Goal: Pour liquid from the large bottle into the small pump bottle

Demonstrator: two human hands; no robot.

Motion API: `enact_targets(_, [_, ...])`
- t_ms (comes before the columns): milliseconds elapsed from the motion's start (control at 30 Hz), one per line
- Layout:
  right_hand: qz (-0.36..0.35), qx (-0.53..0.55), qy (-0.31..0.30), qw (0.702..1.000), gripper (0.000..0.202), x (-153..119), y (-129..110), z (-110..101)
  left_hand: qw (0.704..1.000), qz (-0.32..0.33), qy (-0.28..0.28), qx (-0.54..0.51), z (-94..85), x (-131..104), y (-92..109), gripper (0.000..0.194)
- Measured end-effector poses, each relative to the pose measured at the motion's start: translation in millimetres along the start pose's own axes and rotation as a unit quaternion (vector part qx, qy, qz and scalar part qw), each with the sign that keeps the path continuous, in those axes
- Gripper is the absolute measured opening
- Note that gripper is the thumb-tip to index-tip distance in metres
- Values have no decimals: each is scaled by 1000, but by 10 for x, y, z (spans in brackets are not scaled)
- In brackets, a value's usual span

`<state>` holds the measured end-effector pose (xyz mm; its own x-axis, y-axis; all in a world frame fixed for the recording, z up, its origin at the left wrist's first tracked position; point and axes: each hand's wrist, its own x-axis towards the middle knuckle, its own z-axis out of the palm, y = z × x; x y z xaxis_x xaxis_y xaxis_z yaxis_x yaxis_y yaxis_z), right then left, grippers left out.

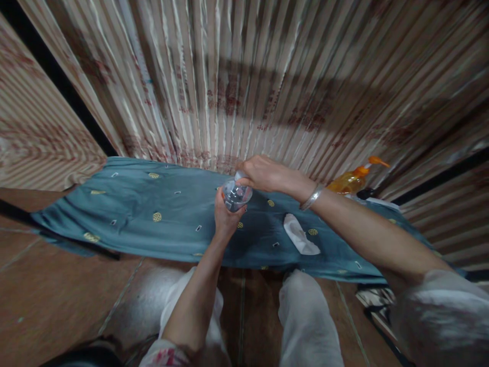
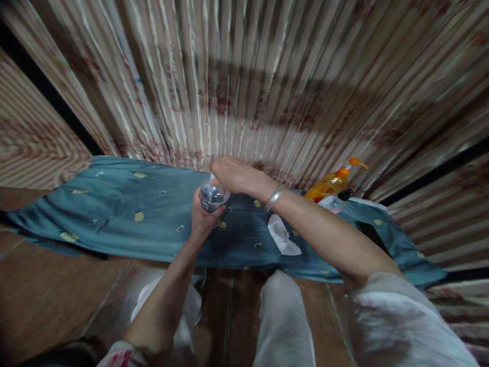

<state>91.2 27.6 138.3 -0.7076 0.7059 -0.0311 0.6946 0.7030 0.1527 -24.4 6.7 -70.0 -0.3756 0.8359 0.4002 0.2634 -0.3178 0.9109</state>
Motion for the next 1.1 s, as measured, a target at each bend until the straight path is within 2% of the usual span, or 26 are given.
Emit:
enact_targets(267, [-55, 82, 12, 995, 22, -20, 106, -63, 1000, 4, -9, -24, 23, -9, -10, 85])
enact_targets(500, [-80, 121, 35, 989, 30, -71, 159, -45, 999, -4, -9, -38, 33, -7, -14, 85])
enact_targets(700, [-75, 96, 2, 992, 31, -34, 202, -24, 1000, 0, -4, -24, 46, -22, -47, 90])
enact_targets(933, [-62, 47, -26, 997, 32, 17, 223, -48, 1000, 5, -17, -21, 45, -47, -20, 87])
enact_targets(1100, [-43, -5, -36, 998, 31, 32, 142, -99, 1000, 11, -18, -20, 37, -59, -11, 87])
